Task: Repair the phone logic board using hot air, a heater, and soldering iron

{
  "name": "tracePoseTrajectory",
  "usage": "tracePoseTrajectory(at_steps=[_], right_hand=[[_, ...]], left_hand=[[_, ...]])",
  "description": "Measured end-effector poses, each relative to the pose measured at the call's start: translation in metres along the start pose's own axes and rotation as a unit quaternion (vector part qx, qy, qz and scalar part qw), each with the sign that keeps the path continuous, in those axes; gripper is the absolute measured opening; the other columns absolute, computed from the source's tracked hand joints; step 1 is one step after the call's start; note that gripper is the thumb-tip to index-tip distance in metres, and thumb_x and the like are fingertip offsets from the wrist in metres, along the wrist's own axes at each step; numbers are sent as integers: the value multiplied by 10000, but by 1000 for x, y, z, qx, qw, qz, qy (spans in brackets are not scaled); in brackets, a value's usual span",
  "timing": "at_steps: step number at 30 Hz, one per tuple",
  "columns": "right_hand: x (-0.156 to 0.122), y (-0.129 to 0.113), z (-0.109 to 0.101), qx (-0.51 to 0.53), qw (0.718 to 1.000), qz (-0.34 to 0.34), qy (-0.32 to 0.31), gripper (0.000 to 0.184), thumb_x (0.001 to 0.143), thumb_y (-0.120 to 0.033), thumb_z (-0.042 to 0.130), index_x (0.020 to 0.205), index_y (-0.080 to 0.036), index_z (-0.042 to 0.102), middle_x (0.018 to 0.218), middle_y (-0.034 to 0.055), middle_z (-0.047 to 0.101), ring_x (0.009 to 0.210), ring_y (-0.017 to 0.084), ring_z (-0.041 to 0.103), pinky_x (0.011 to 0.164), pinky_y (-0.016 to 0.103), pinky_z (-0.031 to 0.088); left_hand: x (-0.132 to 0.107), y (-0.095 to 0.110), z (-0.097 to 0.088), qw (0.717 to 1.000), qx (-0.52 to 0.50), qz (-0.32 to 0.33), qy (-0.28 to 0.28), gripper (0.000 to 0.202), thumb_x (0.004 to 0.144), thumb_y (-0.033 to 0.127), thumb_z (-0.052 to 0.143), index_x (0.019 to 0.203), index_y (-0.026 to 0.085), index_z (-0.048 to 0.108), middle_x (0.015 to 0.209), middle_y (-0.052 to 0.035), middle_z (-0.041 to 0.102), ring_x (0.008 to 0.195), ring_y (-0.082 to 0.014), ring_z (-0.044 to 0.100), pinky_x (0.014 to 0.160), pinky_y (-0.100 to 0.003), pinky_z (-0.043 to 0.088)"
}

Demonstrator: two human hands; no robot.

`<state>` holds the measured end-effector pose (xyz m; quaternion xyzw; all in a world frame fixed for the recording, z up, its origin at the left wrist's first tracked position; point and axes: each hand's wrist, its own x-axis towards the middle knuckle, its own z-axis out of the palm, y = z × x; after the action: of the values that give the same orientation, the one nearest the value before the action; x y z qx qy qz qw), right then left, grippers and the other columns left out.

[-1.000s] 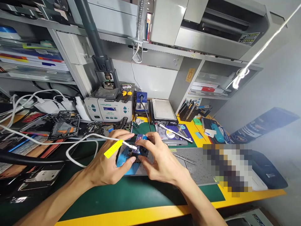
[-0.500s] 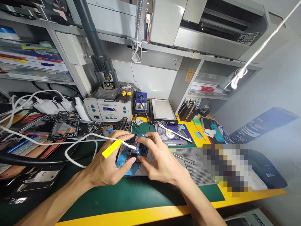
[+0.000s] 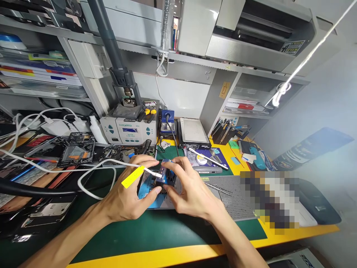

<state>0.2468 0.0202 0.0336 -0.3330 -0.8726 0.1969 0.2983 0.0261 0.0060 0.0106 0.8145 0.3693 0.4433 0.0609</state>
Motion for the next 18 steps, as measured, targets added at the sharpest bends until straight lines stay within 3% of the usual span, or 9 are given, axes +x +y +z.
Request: tracePoseTrajectory(at_steps=[18], right_hand=[[-1,0,0,-21,1000,6,-6,531,886,-174,637,1382,-252,466,1302,130,438,1253,274,486,1075,472,467]], left_hand=[[-2,-1,0,1000,-14,5,2,591,755,163,705,1288,154,453,1234,-142,510,1219,-282,504,1063,-488,463]])
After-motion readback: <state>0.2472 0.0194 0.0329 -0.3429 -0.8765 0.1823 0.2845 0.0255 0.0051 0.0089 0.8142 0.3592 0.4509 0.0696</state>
